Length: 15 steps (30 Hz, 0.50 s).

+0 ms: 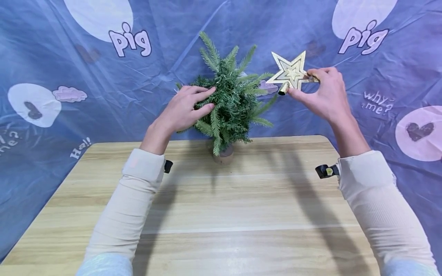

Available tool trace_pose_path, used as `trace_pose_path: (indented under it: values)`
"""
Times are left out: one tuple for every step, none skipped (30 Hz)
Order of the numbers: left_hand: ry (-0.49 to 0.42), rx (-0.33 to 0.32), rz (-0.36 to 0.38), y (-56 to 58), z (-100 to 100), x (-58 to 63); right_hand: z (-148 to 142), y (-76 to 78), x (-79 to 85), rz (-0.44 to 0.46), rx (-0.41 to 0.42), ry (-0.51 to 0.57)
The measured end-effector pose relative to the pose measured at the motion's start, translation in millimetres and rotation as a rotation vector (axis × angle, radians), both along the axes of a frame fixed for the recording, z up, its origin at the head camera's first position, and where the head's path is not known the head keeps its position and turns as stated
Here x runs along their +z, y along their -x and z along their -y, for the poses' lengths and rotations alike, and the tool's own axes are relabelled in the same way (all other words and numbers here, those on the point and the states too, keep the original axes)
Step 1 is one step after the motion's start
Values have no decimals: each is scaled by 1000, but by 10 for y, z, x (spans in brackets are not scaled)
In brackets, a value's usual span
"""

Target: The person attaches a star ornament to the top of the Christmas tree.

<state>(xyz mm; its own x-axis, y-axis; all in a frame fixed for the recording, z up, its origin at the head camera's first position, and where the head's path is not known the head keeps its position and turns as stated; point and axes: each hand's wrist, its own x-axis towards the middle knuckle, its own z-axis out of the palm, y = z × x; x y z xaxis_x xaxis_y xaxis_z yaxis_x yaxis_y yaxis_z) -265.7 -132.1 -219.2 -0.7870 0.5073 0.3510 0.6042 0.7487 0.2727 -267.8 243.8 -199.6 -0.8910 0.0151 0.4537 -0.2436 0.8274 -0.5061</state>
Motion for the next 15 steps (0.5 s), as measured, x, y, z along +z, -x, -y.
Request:
trace_pose_path:
  values:
    - [-1,-1,-2,1,-2,-2,2,3,4,4,1,-1]
    - [-1,-2,-4,2,-3,-3,6,7,8,4,3,-3]
    - [-2,-4,-6,3,-5,-3,10,10,13,4,4,-5]
    - [-3,-5,-8,5,-6,-3,16,13,19,4,4,-8]
    - [-5,-6,-9,6,-6,-3,24,15,28,6,5,-12]
    - [-5,-8,-11,8,-7,-4,33,17,38,11,5,-15]
    - [-6,-8,-12,9,-7,-5,43,20,48,13,6,-19]
    - [-6,-8,-12,9,-6,-6,54,22,56,16,7,-23]
    - [-7,-7,-11,9,-5,-6,66,26,65,20,8,-27]
    - [-8,-7,-12,8,-4,-8,78,28,74,25,8,-31]
    - [-8,-6,-11,8,-2,-9,91,30,82,30,7,-36]
    - [-8,-6,-11,8,-1,-11,105,31,90,31,7,-40]
    - [-9,-5,-11,8,0,-12,119,32,97,31,7,-44]
    - [-9,-5,-11,8,0,-14,132,34,104,31,7,-46]
    - [-10,-5,-12,8,1,-15,145,35,111,32,7,-49]
